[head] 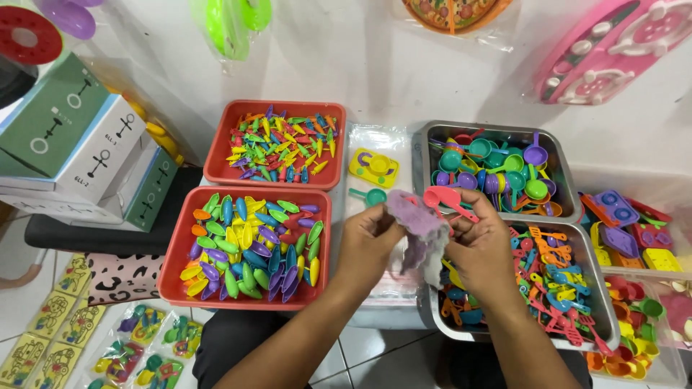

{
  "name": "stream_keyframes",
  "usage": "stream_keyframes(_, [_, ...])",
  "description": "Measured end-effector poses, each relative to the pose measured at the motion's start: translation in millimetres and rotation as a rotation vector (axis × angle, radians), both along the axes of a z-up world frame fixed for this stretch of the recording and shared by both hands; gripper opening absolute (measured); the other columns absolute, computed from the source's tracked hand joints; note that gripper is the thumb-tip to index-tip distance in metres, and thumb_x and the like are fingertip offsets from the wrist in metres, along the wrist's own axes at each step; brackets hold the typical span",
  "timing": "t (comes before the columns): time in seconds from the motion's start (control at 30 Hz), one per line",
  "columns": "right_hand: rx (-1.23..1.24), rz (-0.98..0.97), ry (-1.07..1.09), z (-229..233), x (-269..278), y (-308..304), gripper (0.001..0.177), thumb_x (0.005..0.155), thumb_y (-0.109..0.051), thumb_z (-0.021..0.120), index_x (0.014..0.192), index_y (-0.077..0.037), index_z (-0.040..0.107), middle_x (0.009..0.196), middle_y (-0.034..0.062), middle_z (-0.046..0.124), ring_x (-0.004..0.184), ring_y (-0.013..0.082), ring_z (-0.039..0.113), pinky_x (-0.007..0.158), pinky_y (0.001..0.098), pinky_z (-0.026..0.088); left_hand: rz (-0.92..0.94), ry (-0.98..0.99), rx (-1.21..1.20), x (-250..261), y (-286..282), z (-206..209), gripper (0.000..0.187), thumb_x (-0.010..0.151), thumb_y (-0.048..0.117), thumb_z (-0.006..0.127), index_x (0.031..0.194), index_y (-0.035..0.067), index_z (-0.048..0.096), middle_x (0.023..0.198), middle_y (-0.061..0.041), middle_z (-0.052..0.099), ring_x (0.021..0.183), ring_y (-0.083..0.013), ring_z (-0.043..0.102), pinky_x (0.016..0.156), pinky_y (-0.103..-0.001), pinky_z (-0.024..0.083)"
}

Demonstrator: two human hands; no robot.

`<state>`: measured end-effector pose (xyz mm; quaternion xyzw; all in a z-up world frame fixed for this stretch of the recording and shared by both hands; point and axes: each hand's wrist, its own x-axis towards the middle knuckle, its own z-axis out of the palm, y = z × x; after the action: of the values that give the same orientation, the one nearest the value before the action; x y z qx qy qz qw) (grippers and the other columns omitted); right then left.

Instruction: Cleaning small plastic toy components with a cloth and sorting them into trays.

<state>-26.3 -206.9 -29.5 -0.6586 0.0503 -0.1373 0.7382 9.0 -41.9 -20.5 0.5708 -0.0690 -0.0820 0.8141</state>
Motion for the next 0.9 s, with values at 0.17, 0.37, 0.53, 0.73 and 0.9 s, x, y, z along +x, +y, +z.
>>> stream_keyframes(0.17, [-0.045, -0.038, 0.013, 0, -2, 4, 0.053, 0.082, 0.003, 0.078, 0.131, -0.005, 0.060, 0.075, 0.0149, 0.073, 0.067, 0.0147, 0.069, 0.061, 0.0296, 0.060, 0.061, -0.024, -0.047, 3, 3, 15, 0.008, 0.088, -0.003, 0.068, 0.084, 0.001, 0.073, 0.068, -0.005, 0.063, 0.070, -0.0121, 0.056, 0.066, -0.027, 0.050])
stream_keyframes(0.37, [-0.019, -0.040, 0.019, -8, 0, -6, 0.059, 0.078, 0.007, 0.080, 0.131, -0.005, 0.058, 0.077, 0.0159, 0.073, 0.068, 0.0173, 0.069, 0.062, 0.0324, 0.061, 0.028, -0.002, -0.025, 1, 4, 5, 0.006, 0.087, -0.002, 0.075, 0.089, 0.004, 0.078, 0.071, -0.007, 0.070, 0.072, -0.0105, 0.061, 0.069, -0.027, 0.054])
stream_keyframes(0.53, [-0.049, -0.062, 0.004, 1, -6, 5, 0.040, 0.081, 0.004, 0.079, 0.118, -0.003, 0.065, 0.074, 0.0139, 0.073, 0.067, 0.0122, 0.067, 0.059, 0.0258, 0.056, 0.010, -0.016, -0.048, 1, -2, -2, 0.006, 0.090, 0.001, 0.074, 0.091, 0.005, 0.078, 0.076, -0.006, 0.073, 0.077, -0.0103, 0.061, 0.074, -0.028, 0.054])
stream_keyframes(0.73, [-0.046, -0.098, 0.014, -2, -2, 11, 0.035, 0.080, 0.005, 0.079, 0.113, 0.000, 0.069, 0.080, 0.0133, 0.075, 0.066, 0.0103, 0.065, 0.063, 0.0268, 0.057, -0.020, -0.033, -0.040, 3, 1, 2, 0.008, 0.094, 0.000, 0.068, 0.094, 0.006, 0.074, 0.075, -0.010, 0.071, 0.068, -0.0140, 0.063, 0.061, -0.027, 0.053])
stream_keyframes(0.9, [-0.116, -0.090, 0.057, -2, 0, 11, 0.031, 0.081, 0.003, 0.081, 0.112, 0.002, 0.076, 0.082, 0.0169, 0.076, 0.071, 0.0145, 0.065, 0.069, 0.0336, 0.060, 0.005, 0.011, -0.079, 0, -1, 10, 0.013, 0.100, 0.005, 0.062, 0.110, 0.005, 0.071, 0.092, -0.007, 0.072, 0.083, -0.0128, 0.066, 0.077, -0.034, 0.062])
